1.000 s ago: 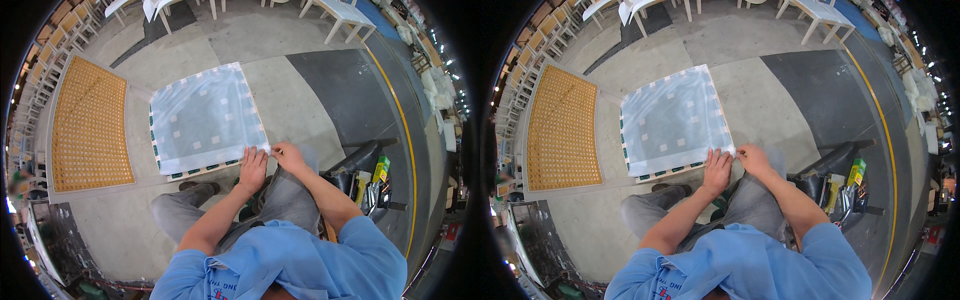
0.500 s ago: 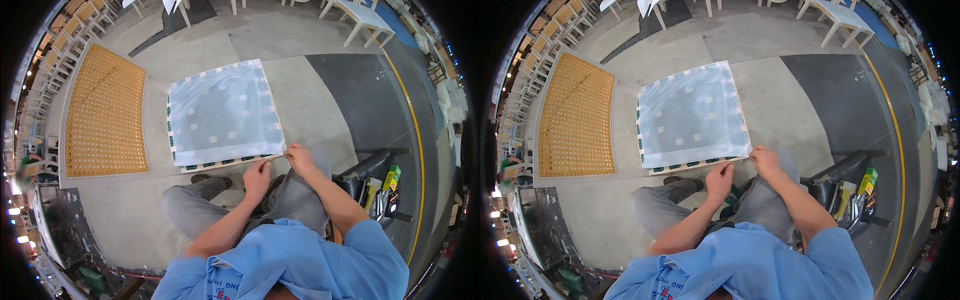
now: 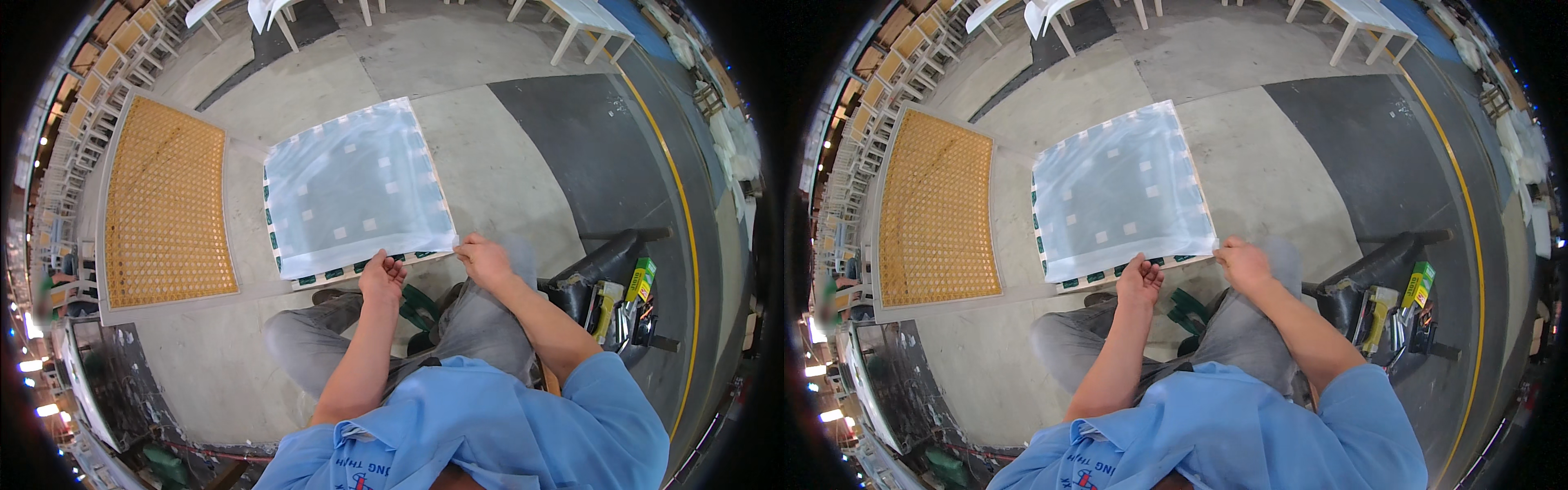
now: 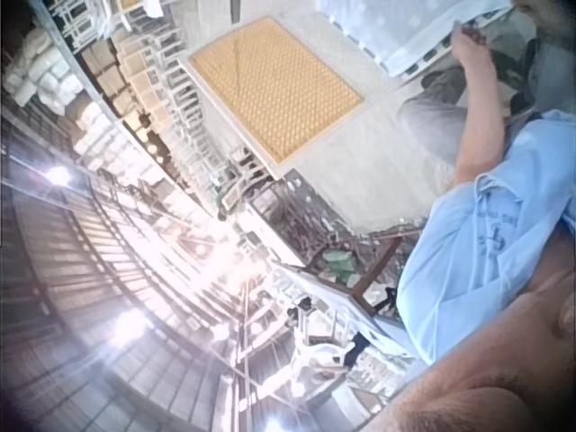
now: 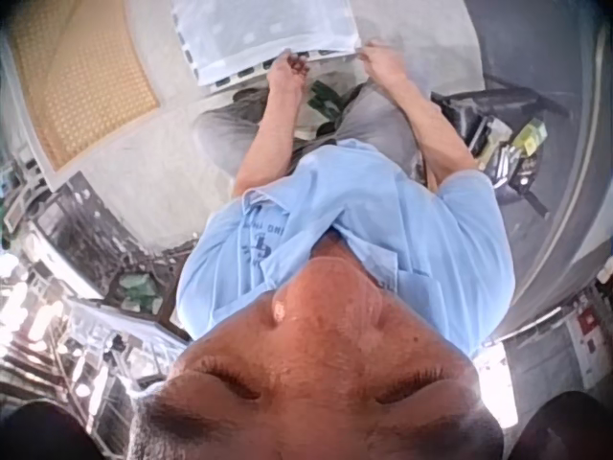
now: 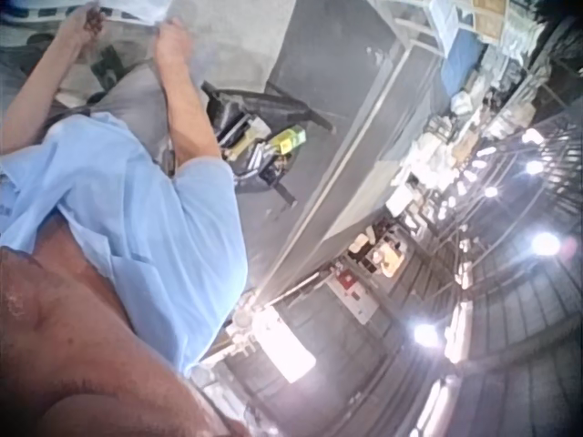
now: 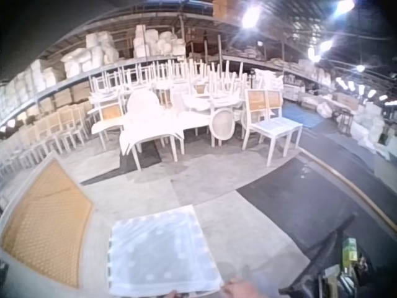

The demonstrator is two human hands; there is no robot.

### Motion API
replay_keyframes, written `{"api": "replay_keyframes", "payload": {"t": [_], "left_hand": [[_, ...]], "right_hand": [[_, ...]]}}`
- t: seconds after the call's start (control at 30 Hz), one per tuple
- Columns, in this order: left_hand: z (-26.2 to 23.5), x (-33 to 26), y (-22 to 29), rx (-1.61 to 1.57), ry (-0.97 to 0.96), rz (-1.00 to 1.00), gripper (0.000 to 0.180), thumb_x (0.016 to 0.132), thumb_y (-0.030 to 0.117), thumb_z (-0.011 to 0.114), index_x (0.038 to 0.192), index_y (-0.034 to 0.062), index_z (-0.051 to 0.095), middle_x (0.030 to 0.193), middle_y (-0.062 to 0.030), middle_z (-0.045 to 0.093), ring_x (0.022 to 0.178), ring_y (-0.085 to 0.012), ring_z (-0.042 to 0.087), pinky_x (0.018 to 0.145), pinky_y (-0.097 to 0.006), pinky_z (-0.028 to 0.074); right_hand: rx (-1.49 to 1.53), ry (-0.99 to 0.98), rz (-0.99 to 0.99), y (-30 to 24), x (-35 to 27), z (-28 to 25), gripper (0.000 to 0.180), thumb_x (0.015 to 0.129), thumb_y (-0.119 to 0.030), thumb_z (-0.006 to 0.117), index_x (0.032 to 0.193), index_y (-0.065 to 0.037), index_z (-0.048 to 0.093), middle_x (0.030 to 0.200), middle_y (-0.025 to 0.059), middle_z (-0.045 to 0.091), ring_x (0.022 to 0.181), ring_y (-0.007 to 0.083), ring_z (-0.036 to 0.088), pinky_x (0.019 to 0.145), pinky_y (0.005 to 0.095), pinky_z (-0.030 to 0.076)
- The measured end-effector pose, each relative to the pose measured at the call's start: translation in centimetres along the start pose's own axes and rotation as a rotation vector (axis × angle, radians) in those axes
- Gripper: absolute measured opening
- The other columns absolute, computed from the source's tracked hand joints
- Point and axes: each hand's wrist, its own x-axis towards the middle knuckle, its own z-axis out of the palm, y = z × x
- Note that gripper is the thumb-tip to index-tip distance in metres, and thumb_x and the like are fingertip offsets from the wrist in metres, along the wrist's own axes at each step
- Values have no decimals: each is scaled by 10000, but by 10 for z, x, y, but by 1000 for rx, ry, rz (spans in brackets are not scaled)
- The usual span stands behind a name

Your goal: The person weaves green plastic strips into a chair seat frame, then covers the woven surface with a white fabric sheet. They use a staple gun to secure the fabric around the edges and trim excess material with scissors.

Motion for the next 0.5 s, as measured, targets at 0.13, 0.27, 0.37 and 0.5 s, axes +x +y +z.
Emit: {"api": "replay_keyframes", "payload": {"t": [0.13, 0.27, 0.37, 0.5], "left_hand": [[-7, -9, -17, -33, -52, 103, 190, 1007, 241, 753, 940, 107, 635, 730, -8, 632, 705, -204, 672, 679, -412, 592], [-11, -18, -16, -14, -50, 167, 199, 1017, 241, 747, 992, 92, 617, 738, -19, 636, 682, -211, 666, 681, -430, 601], [-12, -22, -11, 97, -92, 139, 218, 1021, 250, 746, 989, 89, 603, 745, -27, 647, 648, -220, 658, 679, -449, 608], [-1, -17, -3, 159, -160, 20, 253, 1020, 259, 751, 912, 91, 597, 693, -25, 634, 613, -219, 647, 671, -460, 610]], "right_hand": [[41, -3, 35, 2, -4, -3, 200, 954, -151, 652, 1096, -161, 792, 1094, 86, 707, 1007, 341, 708, 865, 468, 574], [49, 2, 10, -3, -4, -4, 178, 955, -148, 649, 1078, -143, 778, 1090, 97, 703, 1006, 351, 704, 869, 477, 571], [43, 3, 7, -3, -4, -4, 180, 950, -147, 670, 1092, -129, 779, 1098, 95, 708, 1007, 344, 707, 863, 467, 573], [38, 10, -8, 0, -5, -4, 211, 948, -140, 707, 1138, -106, 791, 1112, 88, 720, 1000, 329, 715, 850, 445, 578]]}}
